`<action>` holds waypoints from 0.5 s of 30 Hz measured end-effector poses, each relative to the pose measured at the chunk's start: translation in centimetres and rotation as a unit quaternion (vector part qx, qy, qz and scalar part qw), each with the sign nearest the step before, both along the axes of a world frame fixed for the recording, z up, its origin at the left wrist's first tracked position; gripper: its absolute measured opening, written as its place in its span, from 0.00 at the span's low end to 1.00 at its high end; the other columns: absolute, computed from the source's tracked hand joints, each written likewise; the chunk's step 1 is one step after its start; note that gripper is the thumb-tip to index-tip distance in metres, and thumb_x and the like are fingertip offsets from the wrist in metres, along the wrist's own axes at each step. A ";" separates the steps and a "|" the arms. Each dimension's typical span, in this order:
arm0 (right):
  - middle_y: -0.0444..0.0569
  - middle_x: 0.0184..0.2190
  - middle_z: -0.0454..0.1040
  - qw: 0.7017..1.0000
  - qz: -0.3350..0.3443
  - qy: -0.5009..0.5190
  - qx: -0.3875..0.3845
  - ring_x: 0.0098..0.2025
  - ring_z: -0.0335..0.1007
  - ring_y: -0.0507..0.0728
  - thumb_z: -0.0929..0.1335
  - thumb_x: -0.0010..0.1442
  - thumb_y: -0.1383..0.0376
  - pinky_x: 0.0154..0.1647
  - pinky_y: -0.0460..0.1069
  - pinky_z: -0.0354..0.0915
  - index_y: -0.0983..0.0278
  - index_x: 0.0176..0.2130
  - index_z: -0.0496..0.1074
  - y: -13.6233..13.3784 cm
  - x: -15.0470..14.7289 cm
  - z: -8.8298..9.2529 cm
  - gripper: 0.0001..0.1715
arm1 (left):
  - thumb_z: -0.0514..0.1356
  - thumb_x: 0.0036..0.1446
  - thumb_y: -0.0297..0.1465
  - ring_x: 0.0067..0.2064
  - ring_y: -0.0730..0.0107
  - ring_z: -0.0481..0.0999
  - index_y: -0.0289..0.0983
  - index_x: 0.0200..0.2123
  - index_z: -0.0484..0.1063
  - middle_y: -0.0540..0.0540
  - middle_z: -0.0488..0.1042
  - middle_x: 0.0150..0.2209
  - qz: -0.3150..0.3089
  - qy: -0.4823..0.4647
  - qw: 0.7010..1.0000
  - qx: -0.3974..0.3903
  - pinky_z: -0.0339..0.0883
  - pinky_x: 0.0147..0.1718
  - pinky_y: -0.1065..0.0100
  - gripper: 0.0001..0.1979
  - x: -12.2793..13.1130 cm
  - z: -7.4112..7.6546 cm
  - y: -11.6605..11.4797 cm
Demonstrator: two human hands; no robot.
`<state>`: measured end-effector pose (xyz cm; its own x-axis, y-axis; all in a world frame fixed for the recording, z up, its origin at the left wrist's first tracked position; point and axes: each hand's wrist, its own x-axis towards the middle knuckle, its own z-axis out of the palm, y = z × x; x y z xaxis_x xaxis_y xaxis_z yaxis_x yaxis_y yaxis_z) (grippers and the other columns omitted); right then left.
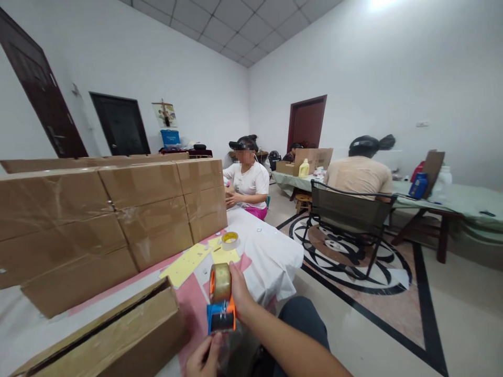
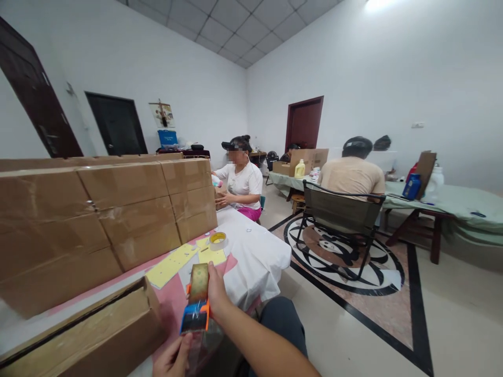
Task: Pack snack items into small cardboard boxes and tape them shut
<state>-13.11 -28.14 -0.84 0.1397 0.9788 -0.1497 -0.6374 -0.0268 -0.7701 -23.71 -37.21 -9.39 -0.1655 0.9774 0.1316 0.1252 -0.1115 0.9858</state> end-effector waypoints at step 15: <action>0.40 0.11 0.63 0.886 -0.162 -0.435 -0.001 0.17 0.60 0.50 0.72 0.57 0.60 0.24 0.45 0.58 0.66 0.22 0.70 1.5 12.6 3.6 0.17 | 0.63 0.37 0.65 0.21 0.67 0.68 0.32 0.41 0.77 0.48 0.74 0.24 -0.054 -0.097 0.990 -0.088 0.65 0.21 0.66 0.43 2.2 -2.9 1.4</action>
<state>-0.49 -26.66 2.71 0.4765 0.8663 0.1500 0.2221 0.0464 -0.9739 -21.47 -35.78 -12.26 -0.0640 0.9958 -0.0656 -0.0713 0.0610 0.9956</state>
